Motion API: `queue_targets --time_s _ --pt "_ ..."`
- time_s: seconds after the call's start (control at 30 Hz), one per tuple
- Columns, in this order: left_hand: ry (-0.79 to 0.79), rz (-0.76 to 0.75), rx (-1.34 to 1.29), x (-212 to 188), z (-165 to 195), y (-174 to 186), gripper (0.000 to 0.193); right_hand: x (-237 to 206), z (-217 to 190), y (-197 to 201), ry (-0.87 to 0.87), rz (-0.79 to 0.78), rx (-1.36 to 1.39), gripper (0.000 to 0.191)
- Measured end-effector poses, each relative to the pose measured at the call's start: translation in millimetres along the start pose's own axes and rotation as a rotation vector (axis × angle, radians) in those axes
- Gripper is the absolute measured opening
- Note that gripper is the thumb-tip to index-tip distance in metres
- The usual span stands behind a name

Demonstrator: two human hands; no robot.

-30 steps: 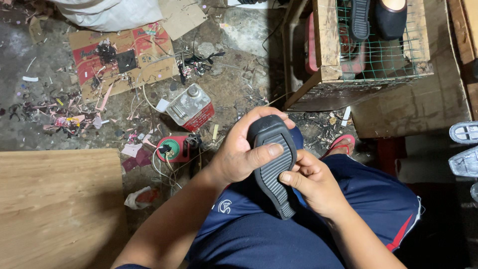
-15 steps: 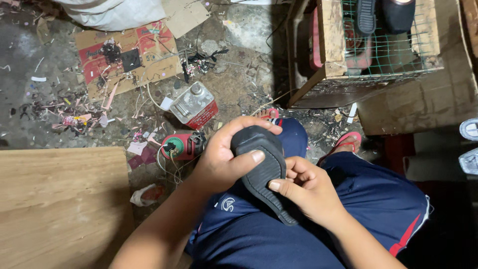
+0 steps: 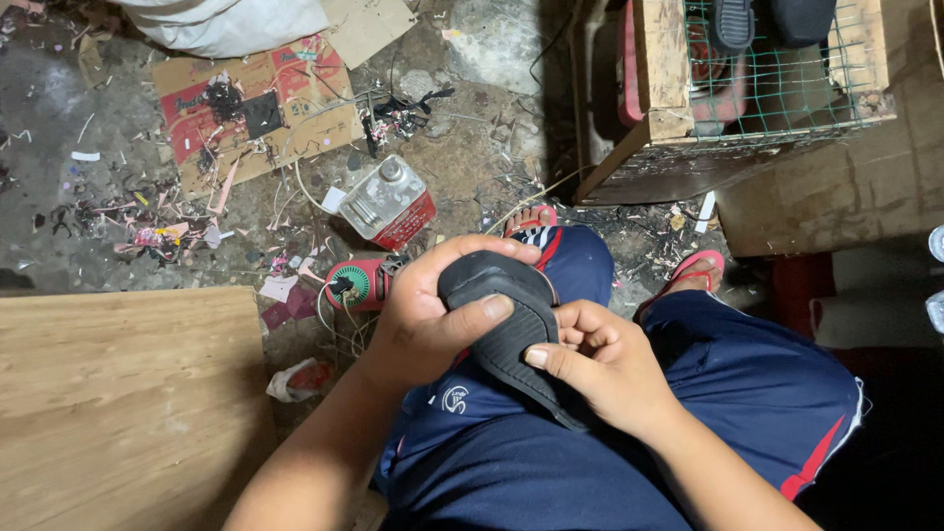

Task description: The person sits on the floor of a shoe workshop, picks up a shoe upper and a rubber sole, aligns the sole to the upper, and presses the two together by hand. They then use a flat metal tool to press and smooth the joined edge of the shoe, working around the sole perimeter.

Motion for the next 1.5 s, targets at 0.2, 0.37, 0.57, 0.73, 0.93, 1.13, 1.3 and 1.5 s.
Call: queue_targets --time_s 0.2,0.37,0.57,0.73,0.93,1.13,1.3,1.5 --pt "-0.029 0.073 0.122 4 1 -1 0.046 5 6 12 -0.002 0.0 -0.023 0.022" --pt "-0.127 0.299 0.105 32 -13 16 0.04 11 -13 19 0.065 0.006 -0.34 0.043" --pt "0.038 0.58 -0.31 91 -65 44 0.037 18 -65 8 0.502 -0.025 -1.013 0.093" --pt "0.159 0.693 -0.334 108 -84 56 0.037 29 -66 20 0.342 0.067 -0.903 0.071" --pt "0.179 0.706 -0.343 107 -92 59 0.038 25 -50 28 0.328 0.054 -0.843 0.069" --pt "0.146 0.649 -0.378 106 -90 60 0.039 27 -41 25 0.394 0.06 -0.815 0.068" --pt "0.158 0.591 -0.287 97 -86 58 0.043 27 -39 22 0.491 0.025 -0.879 0.069" --pt "0.148 0.423 -0.011 84 -73 61 0.031 27 -41 18 0.506 -0.004 -0.876 0.069"
Point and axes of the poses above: each hand's wrist, its own x-axis towards the middle knuckle, its own y-axis out of the back of the hand, z = x × y, the point moved 5 cm from there along x, towards the middle knuckle, and after that the axes turned 13 degrees about x, right-handed, at the moved point
